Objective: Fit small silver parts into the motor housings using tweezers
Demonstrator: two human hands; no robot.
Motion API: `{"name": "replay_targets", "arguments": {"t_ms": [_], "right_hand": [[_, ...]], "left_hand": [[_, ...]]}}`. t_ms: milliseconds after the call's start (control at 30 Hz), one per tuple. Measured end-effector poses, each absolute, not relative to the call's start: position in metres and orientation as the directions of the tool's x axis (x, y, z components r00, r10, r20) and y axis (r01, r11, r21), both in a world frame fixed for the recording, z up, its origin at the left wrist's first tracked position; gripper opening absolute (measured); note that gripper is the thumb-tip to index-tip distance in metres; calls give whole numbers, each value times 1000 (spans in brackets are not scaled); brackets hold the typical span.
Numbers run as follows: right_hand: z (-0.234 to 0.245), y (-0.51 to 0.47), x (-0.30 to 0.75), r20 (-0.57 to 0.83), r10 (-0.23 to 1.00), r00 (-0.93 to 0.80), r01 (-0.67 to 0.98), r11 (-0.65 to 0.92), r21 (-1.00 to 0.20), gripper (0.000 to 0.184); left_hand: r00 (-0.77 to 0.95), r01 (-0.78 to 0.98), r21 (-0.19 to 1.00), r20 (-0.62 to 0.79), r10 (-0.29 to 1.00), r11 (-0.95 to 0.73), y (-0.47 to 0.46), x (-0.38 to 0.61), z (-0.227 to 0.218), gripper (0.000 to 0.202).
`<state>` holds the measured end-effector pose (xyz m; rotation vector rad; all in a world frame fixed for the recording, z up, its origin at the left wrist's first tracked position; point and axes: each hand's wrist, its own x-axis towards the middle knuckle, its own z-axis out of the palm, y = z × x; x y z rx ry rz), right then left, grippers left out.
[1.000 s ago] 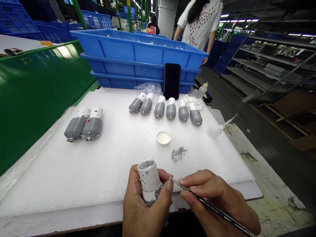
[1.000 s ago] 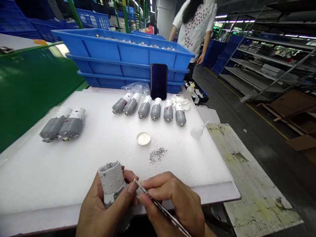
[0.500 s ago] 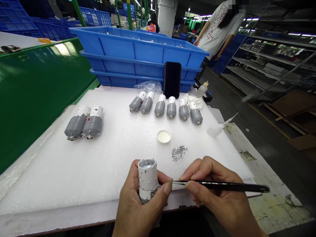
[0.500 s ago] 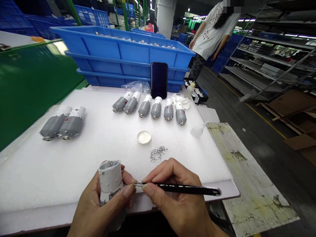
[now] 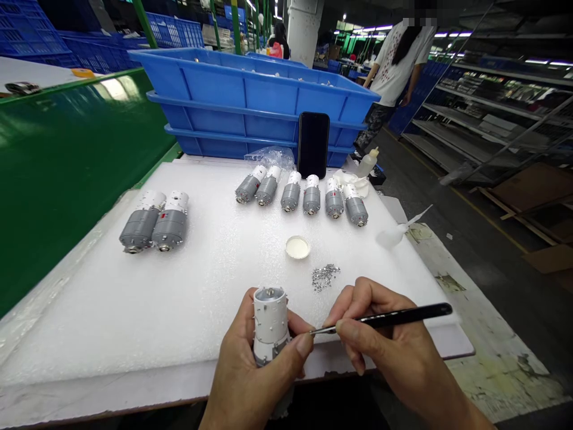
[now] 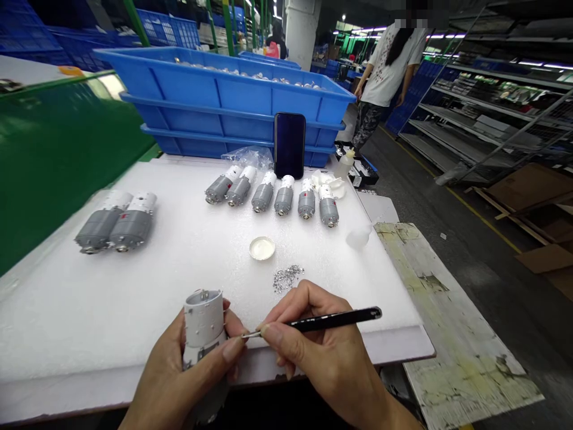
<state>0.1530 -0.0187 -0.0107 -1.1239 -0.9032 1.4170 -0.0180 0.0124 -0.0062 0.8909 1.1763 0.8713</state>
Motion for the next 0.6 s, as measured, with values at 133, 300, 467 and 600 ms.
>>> {"name": "replay_targets", "arguments": {"t_ms": [133,300,467,600], "right_hand": [[-9,-16,154,-181,983,-31,-310,-182,-933,20],[-7,-15,154,-202,978,-56,-355,-209,-911,21],[-13,-14,154,-180,981,-75,-393,-195,-898,18],[-16,-14,155,-149,985,-85,-382,-170,-908,14]], "left_hand": [[171,-115,906,-386,906,408,13,-17,-4,25],[170,-77,907,-398,901,415,12,-17,-1,22],[149,-39,917,-387,910,396,11,-18,-1,22],[144,-24,920,-385,912,392,9,-19,-2,22]]}}
